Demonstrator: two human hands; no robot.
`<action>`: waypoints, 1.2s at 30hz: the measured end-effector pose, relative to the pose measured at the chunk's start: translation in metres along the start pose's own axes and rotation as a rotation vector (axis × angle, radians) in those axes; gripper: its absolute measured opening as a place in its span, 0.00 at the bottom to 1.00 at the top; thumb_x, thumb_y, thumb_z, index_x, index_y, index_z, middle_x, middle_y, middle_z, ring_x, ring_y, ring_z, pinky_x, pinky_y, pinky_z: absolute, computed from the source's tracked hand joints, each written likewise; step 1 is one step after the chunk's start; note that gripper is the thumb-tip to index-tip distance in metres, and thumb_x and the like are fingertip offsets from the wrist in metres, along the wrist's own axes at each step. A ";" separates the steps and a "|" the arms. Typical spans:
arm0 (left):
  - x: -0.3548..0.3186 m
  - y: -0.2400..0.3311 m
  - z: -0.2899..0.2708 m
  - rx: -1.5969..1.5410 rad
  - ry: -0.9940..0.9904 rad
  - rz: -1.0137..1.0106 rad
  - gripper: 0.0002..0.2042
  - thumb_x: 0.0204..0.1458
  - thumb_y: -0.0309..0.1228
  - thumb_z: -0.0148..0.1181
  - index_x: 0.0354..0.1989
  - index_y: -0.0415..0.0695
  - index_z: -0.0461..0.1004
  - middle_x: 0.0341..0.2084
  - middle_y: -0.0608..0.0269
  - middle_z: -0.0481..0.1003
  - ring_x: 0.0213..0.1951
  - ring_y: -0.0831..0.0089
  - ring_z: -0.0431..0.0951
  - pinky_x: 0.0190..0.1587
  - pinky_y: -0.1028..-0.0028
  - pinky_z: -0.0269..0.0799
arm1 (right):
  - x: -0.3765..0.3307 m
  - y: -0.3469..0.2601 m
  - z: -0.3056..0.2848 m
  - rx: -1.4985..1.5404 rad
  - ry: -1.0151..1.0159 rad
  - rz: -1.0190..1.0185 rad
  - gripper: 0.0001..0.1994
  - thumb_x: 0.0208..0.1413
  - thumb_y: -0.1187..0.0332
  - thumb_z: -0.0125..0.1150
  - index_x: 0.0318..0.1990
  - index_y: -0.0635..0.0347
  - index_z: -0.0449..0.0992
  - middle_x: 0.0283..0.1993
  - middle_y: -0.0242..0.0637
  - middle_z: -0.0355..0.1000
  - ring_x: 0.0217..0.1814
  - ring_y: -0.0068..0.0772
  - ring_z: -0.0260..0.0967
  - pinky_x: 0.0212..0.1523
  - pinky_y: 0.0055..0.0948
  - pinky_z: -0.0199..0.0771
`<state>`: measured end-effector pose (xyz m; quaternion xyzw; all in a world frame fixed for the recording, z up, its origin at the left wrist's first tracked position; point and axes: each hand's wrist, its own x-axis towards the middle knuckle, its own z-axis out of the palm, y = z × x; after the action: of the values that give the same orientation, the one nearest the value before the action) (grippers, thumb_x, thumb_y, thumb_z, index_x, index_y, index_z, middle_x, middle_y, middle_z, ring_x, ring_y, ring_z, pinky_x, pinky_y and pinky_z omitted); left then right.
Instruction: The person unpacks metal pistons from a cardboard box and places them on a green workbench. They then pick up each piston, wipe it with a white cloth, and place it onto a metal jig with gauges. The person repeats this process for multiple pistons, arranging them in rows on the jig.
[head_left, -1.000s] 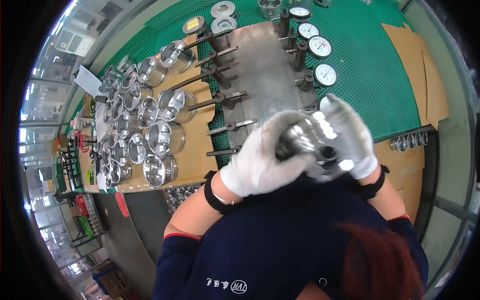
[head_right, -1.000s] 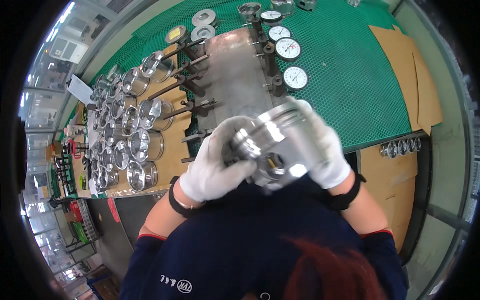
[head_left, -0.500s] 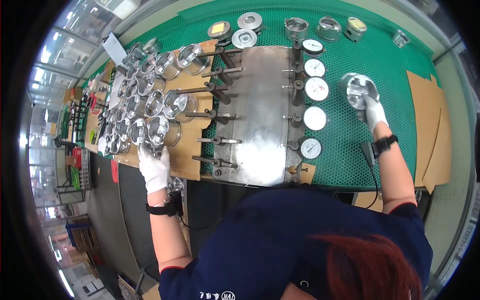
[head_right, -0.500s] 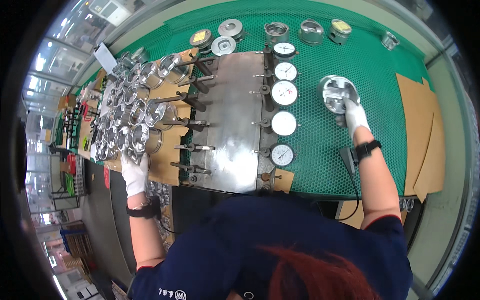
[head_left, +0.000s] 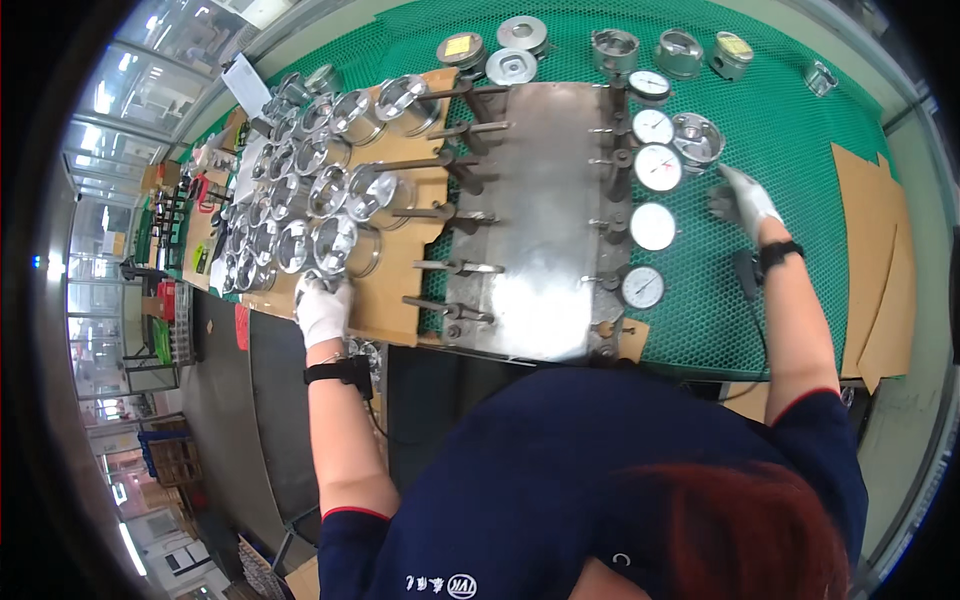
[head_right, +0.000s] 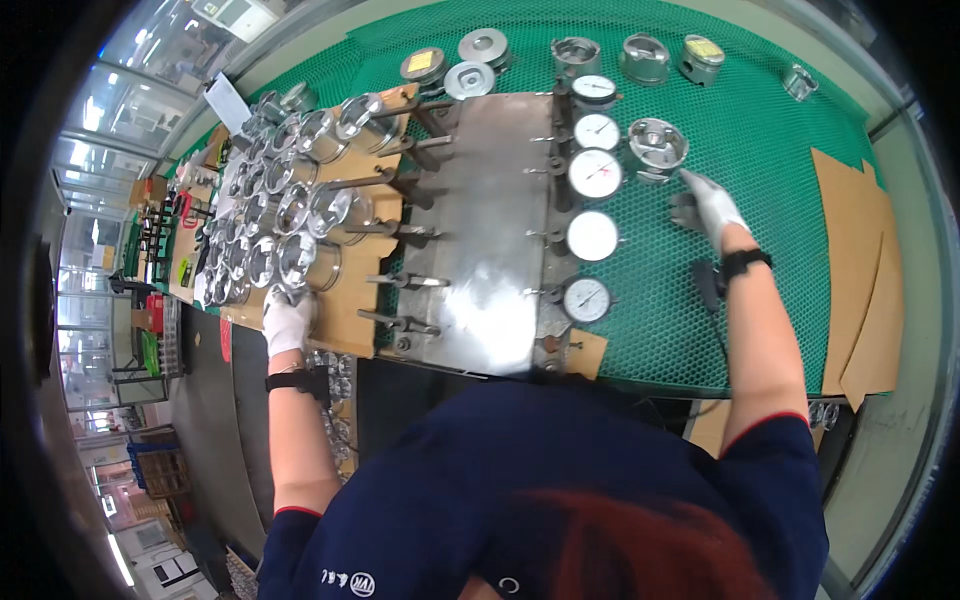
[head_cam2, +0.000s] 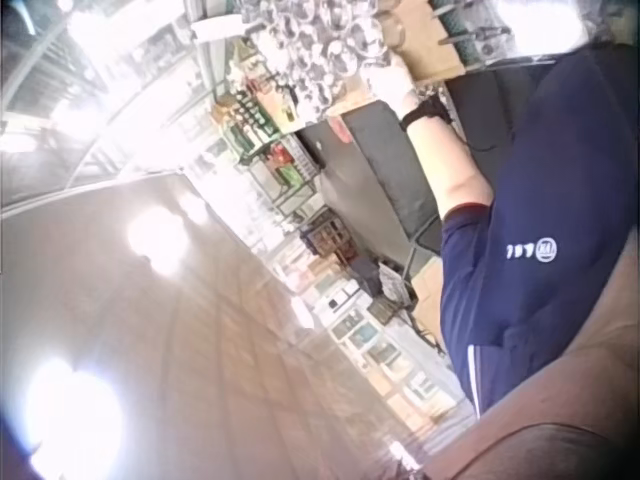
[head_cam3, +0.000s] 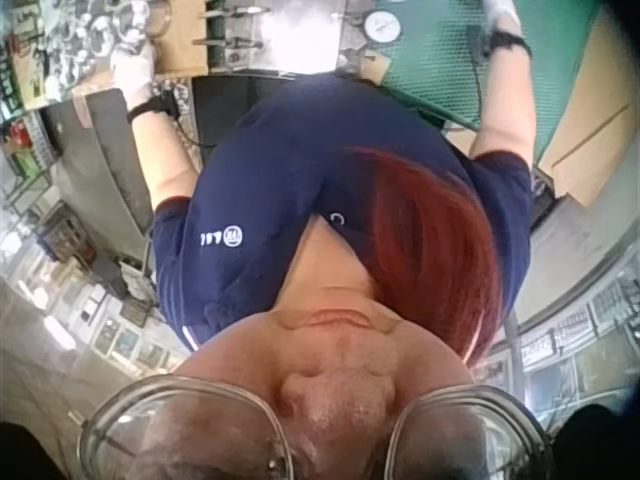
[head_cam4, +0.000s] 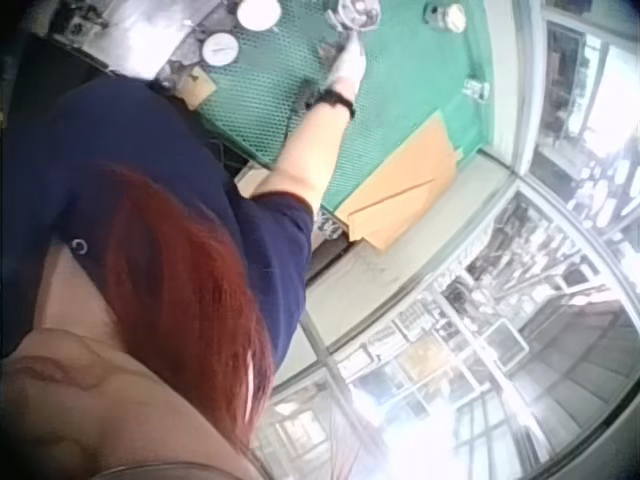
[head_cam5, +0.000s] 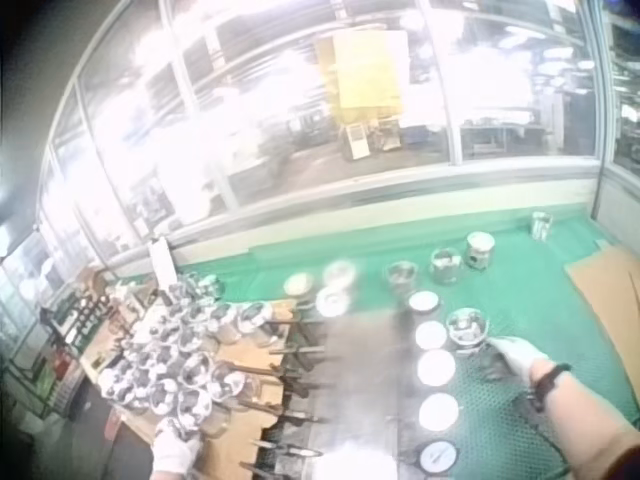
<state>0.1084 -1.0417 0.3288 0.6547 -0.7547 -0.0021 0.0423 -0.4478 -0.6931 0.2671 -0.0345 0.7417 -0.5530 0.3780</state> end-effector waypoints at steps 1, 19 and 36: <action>-0.007 0.014 -0.013 -0.130 -0.065 0.012 0.26 0.51 0.48 0.66 0.49 0.39 0.73 0.42 0.44 0.80 0.49 0.46 0.79 0.53 0.56 0.73 | -0.011 0.010 -0.019 -0.023 0.000 -0.045 0.30 0.64 0.45 0.56 0.68 0.52 0.67 0.46 0.45 0.75 0.43 0.36 0.77 0.44 0.33 0.80; -0.093 0.059 -0.086 -1.528 -1.029 0.271 0.14 0.61 0.27 0.60 0.53 0.32 0.74 0.46 0.60 0.79 0.46 0.77 0.79 0.52 0.76 0.73 | -0.274 -0.017 0.204 -0.330 -0.715 -0.641 0.48 0.49 0.66 0.75 0.74 0.64 0.50 0.63 0.48 0.67 0.64 0.44 0.67 0.63 0.37 0.68; -0.116 0.134 -0.043 -0.509 -0.228 1.289 0.43 0.39 0.34 0.74 0.68 0.49 0.60 0.58 0.38 0.68 0.50 0.45 0.77 0.51 0.56 0.74 | -0.245 0.002 0.209 -0.738 -0.141 -1.124 0.46 0.41 0.64 0.78 0.68 0.69 0.58 0.54 0.56 0.71 0.53 0.58 0.72 0.56 0.44 0.73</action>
<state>-0.0053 -0.9054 0.3727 0.0426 -0.9682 -0.2216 0.1077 -0.1476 -0.7435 0.3722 -0.5779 0.7249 -0.3722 0.0440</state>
